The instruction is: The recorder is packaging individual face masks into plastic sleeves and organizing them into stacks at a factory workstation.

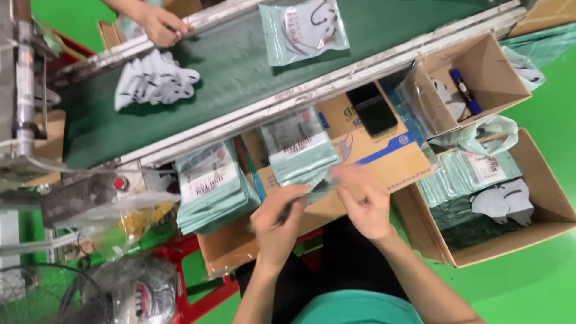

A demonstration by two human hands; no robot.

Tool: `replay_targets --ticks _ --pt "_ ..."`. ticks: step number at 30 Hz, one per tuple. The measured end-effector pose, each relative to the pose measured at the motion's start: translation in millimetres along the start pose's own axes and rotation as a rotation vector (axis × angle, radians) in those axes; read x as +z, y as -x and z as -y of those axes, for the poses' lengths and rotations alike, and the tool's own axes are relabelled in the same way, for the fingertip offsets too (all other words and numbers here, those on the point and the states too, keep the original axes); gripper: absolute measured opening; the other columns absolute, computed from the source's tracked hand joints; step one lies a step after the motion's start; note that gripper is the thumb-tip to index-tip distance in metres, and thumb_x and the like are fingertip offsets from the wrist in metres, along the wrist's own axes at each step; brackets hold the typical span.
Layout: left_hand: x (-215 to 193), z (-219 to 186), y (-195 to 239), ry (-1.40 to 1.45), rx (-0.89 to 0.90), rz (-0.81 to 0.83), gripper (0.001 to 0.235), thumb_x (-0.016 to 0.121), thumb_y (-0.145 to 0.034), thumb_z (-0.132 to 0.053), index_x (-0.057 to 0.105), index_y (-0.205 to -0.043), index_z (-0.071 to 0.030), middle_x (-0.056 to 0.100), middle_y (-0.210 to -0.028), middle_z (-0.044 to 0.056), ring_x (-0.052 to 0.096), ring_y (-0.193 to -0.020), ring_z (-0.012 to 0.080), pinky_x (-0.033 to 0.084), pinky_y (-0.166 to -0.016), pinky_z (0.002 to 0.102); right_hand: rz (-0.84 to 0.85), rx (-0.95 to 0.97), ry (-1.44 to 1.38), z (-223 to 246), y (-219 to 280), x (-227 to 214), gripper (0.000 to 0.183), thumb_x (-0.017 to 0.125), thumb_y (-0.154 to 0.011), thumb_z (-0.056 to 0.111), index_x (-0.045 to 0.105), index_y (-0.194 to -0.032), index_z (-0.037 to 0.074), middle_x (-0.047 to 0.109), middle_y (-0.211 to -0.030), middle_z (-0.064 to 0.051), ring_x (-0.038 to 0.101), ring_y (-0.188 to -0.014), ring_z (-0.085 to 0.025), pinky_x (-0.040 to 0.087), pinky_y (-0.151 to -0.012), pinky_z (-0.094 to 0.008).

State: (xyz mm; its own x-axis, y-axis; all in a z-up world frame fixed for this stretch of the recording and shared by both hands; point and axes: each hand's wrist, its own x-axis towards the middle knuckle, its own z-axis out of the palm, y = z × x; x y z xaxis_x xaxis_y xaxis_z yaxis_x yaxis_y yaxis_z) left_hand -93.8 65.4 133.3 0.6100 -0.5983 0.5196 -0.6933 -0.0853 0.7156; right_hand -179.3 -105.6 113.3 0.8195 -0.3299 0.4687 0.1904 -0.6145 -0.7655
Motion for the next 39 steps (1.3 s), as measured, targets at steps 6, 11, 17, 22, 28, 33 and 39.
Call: replay_targets --ticks 6,11,17,22,28,33,39 --pt "13 23 34 0.599 -0.651 -0.534 0.012 0.069 -0.1 -0.001 0.076 -0.109 0.002 0.073 -0.082 0.004 0.052 -0.062 0.0068 0.04 -0.054 0.022 -0.252 0.354 -0.539 -31 7 0 0.024 0.065 -0.087 -0.006 0.064 -0.11 0.0 0.062 -0.108 0.0 0.06 -0.1 -0.009 0.048 -0.091 -0.024" --pt "0 4 18 0.116 -0.286 -0.337 0.006 0.066 -0.098 -0.001 0.069 -0.103 0.0 0.069 -0.092 -0.002 0.06 -0.081 0.0047 0.049 -0.075 0.02 -0.115 0.508 -0.668 -60 13 -6 0.015 0.063 -0.095 -0.009 0.073 -0.104 -0.002 0.072 -0.101 -0.001 0.062 -0.091 -0.007 0.05 -0.087 -0.023" --pt "9 17 34 0.25 -0.459 -0.425 0.003 0.066 -0.099 0.0 0.068 -0.102 0.001 0.062 -0.083 0.0 0.052 -0.077 0.0055 0.045 -0.07 0.021 -0.077 0.447 -0.744 -61 22 1 0.01 0.062 -0.096 -0.009 0.068 -0.098 -0.002 0.068 -0.1 -0.002 0.064 -0.093 -0.008 0.051 -0.086 -0.024" --pt "18 9 33 0.224 -0.403 -0.391 0.008 0.066 -0.094 0.002 0.068 -0.102 0.002 0.067 -0.088 0.003 0.061 -0.081 0.0064 0.05 -0.076 0.022 -0.21 0.405 -0.938 -55 25 6 0.013 0.054 -0.1 -0.01 0.06 -0.096 0.001 0.062 -0.099 -0.002 0.058 -0.089 -0.008 0.047 -0.082 -0.023" --pt "21 14 28 0.352 -0.421 -0.342 0.009 0.071 -0.093 0.0 0.07 -0.101 0.002 0.071 -0.088 0.005 0.065 -0.083 0.0096 0.053 -0.079 0.024 -0.274 0.427 -0.963 -43 16 10 0.01 0.052 -0.103 -0.006 0.058 -0.099 0.001 0.06 -0.102 -0.004 0.053 -0.09 -0.008 0.043 -0.083 -0.022" --pt "20 29 43 0.355 -0.428 -0.345 0.01 0.069 -0.092 -0.003 0.072 -0.1 0.002 0.073 -0.091 0.006 0.069 -0.085 0.0121 0.053 -0.078 0.025 -0.162 0.448 -0.848 -58 36 22 0.004 0.058 -0.106 -0.002 0.061 -0.104 0.0 0.059 -0.104 -0.004 0.052 -0.094 -0.009 0.042 -0.087 -0.023" --pt "-12 17 39 0.365 -0.402 -0.453 0.006 0.073 -0.089 -0.003 0.071 -0.093 0.001 0.071 -0.089 0.007 0.067 -0.082 0.0159 0.053 -0.076 0.03 -0.05 0.441 -0.999 -37 29 49 0.006 0.056 -0.103 -0.003 0.06 -0.101 0.002 0.06 -0.106 -0.007 0.055 -0.096 -0.013 0.046 -0.091 -0.026"
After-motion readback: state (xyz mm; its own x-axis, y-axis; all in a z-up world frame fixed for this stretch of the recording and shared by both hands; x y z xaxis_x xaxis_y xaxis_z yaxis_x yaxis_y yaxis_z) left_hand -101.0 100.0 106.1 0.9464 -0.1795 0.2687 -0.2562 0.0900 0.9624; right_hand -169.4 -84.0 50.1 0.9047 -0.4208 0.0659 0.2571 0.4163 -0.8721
